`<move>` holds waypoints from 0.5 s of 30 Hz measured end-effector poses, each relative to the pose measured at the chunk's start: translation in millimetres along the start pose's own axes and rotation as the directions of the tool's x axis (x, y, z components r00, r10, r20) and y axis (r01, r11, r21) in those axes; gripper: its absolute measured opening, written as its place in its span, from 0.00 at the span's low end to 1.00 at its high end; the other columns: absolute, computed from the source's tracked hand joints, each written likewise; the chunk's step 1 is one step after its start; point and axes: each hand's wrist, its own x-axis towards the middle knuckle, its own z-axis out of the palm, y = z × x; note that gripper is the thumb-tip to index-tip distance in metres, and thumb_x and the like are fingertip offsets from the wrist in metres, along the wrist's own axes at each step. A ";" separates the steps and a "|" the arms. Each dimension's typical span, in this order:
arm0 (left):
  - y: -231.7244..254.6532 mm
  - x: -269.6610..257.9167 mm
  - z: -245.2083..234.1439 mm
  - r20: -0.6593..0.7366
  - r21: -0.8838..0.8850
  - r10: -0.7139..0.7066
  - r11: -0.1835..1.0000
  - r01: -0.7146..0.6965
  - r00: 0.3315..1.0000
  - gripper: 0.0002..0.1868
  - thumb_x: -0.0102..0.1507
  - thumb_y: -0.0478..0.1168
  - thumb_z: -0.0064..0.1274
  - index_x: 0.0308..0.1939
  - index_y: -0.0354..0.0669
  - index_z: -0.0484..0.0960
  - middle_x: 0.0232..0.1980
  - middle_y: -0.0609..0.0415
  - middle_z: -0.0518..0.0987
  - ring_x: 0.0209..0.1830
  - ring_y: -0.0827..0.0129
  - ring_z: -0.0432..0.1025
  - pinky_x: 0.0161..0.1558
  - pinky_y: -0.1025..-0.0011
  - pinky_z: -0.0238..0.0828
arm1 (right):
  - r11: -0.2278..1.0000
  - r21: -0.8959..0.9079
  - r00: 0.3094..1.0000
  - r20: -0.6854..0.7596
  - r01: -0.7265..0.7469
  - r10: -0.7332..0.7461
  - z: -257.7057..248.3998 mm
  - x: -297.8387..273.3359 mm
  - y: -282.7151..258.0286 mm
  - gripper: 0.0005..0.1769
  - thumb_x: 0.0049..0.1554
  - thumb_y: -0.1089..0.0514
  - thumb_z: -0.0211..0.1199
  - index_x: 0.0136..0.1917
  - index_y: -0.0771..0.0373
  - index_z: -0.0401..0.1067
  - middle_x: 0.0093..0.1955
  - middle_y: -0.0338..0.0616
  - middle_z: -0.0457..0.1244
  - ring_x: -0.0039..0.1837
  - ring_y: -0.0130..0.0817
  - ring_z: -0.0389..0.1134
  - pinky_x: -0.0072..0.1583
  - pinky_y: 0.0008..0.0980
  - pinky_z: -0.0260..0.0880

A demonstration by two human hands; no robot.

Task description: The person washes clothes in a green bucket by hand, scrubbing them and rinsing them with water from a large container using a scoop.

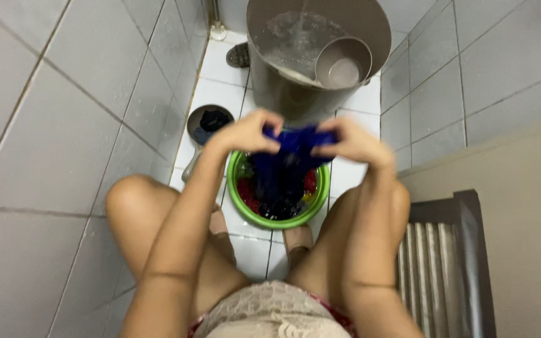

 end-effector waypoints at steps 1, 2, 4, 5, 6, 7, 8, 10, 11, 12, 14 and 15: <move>31.9 -1.4 -10.0 -0.039 -0.021 0.036 0.999 -0.036 0.999 0.15 0.49 0.40 0.64 0.27 0.41 0.70 0.26 0.61 0.70 0.31 0.77 0.65 0.35 0.72 0.64 | 0.993 0.117 0.999 -0.031 0.017 -0.014 -16.9 -8.3 -30.4 0.15 0.48 0.60 0.74 0.49 0.65 0.79 0.39 0.38 0.70 0.43 0.25 0.70 0.47 0.27 0.74; 60.9 -2.4 -18.7 -0.079 -0.040 0.070 0.997 -0.074 0.994 0.16 0.50 0.40 0.63 0.28 0.41 0.69 0.27 0.63 0.68 0.32 0.79 0.63 0.35 0.74 0.62 | 0.993 0.110 0.993 -0.118 0.039 -0.026 -32.8 -17.0 -57.5 0.13 0.49 0.62 0.73 0.49 0.66 0.79 0.39 0.38 0.70 0.42 0.25 0.71 0.46 0.27 0.75; 111.9 -3.6 -36.5 -0.158 -0.006 0.232 0.972 -0.236 0.960 0.14 0.52 0.38 0.62 0.30 0.41 0.70 0.28 0.63 0.68 0.32 0.79 0.62 0.35 0.76 0.60 | 0.980 0.114 0.952 -0.282 0.161 -0.123 -57.6 -34.6 -100.7 0.11 0.53 0.65 0.74 0.48 0.68 0.77 0.41 0.40 0.69 0.44 0.25 0.72 0.47 0.27 0.75; 134.2 -5.6 -43.0 -0.211 -0.023 0.243 0.967 -0.253 0.947 0.14 0.52 0.36 0.62 0.30 0.40 0.69 0.29 0.63 0.67 0.33 0.79 0.62 0.35 0.76 0.59 | 0.958 0.118 0.911 -0.357 0.263 -0.206 -68.0 -42.1 -117.3 0.10 0.55 0.66 0.74 0.48 0.70 0.75 0.44 0.42 0.68 0.47 0.25 0.71 0.50 0.27 0.75; 154.3 -7.8 -48.2 -0.263 -0.039 0.252 0.962 -0.271 0.931 0.15 0.53 0.35 0.62 0.31 0.40 0.68 0.30 0.62 0.66 0.33 0.79 0.61 0.35 0.75 0.58 | 0.935 0.069 0.868 -0.402 0.347 -0.292 -79.8 -47.6 -131.7 0.09 0.58 0.67 0.75 0.48 0.71 0.75 0.44 0.43 0.69 0.45 0.26 0.72 0.49 0.26 0.74; 171.6 -9.3 -52.2 -0.301 -0.098 0.286 0.940 -0.327 0.910 0.14 0.55 0.34 0.62 0.33 0.40 0.69 0.31 0.63 0.69 0.35 0.78 0.65 0.37 0.75 0.62 | 0.905 0.069 0.822 -0.452 0.420 -0.347 -86.6 -52.0 -143.4 0.10 0.60 0.68 0.76 0.49 0.71 0.74 0.45 0.43 0.69 0.46 0.26 0.72 0.51 0.26 0.74; 186.4 -10.1 -55.6 -0.339 -0.154 0.316 0.911 -0.384 0.886 0.14 0.57 0.33 0.62 0.35 0.41 0.69 0.33 0.62 0.72 0.36 0.78 0.69 0.40 0.75 0.67 | 0.869 0.062 0.770 -0.497 0.490 -0.399 -93.3 -56.3 -153.7 0.11 0.61 0.69 0.76 0.50 0.71 0.74 0.47 0.43 0.69 0.47 0.27 0.72 0.52 0.25 0.75; 207.9 -8.4 -56.2 -0.438 -0.199 0.338 0.867 -0.457 0.833 0.14 0.57 0.32 0.62 0.36 0.41 0.70 0.35 0.63 0.74 0.38 0.78 0.71 0.43 0.76 0.71 | 0.814 0.139 0.710 -0.584 0.564 -0.392 -94.4 -60.4 -166.9 0.13 0.62 0.70 0.76 0.56 0.70 0.73 0.50 0.42 0.68 0.50 0.26 0.70 0.55 0.24 0.72; 213.8 -5.5 -53.6 -0.494 -0.191 0.332 0.860 -0.473 0.804 0.14 0.56 0.31 0.62 0.36 0.41 0.70 0.35 0.63 0.73 0.38 0.79 0.70 0.43 0.76 0.70 | 0.800 0.174 0.698 -0.615 0.574 -0.367 -94.9 -62.0 -171.8 0.14 0.63 0.71 0.75 0.57 0.70 0.73 0.50 0.42 0.67 0.49 0.27 0.68 0.52 0.24 0.69; 215.3 -3.5 -52.0 -0.548 -0.182 0.324 0.853 -0.488 0.771 0.14 0.54 0.31 0.62 0.36 0.41 0.70 0.36 0.64 0.72 0.39 0.80 0.68 0.44 0.77 0.69 | 0.809 0.175 0.701 -0.619 0.562 -0.353 -93.5 -62.7 -175.0 0.15 0.62 0.70 0.75 0.58 0.70 0.73 0.50 0.41 0.66 0.49 0.26 0.68 0.53 0.24 0.69; 205.1 -0.4 -44.8 -0.456 -0.228 0.301 0.870 -0.437 0.837 0.14 0.57 0.31 0.62 0.36 0.41 0.70 0.37 0.60 0.74 0.39 0.78 0.71 0.44 0.76 0.71 | 0.838 0.142 0.715 -0.607 0.527 -0.347 -84.6 -60.7 -174.0 0.17 0.57 0.67 0.75 0.57 0.67 0.73 0.51 0.37 0.67 0.52 0.24 0.70 0.57 0.24 0.72; 193.4 2.6 -40.2 -0.407 -0.248 0.289 0.878 -0.409 0.867 0.14 0.58 0.31 0.63 0.36 0.41 0.69 0.37 0.59 0.75 0.40 0.77 0.72 0.44 0.75 0.71 | 0.859 0.110 0.729 -0.589 0.501 -0.349 -81.6 -59.4 -168.6 0.19 0.53 0.64 0.75 0.57 0.65 0.73 0.52 0.34 0.67 0.54 0.23 0.71 0.60 0.24 0.75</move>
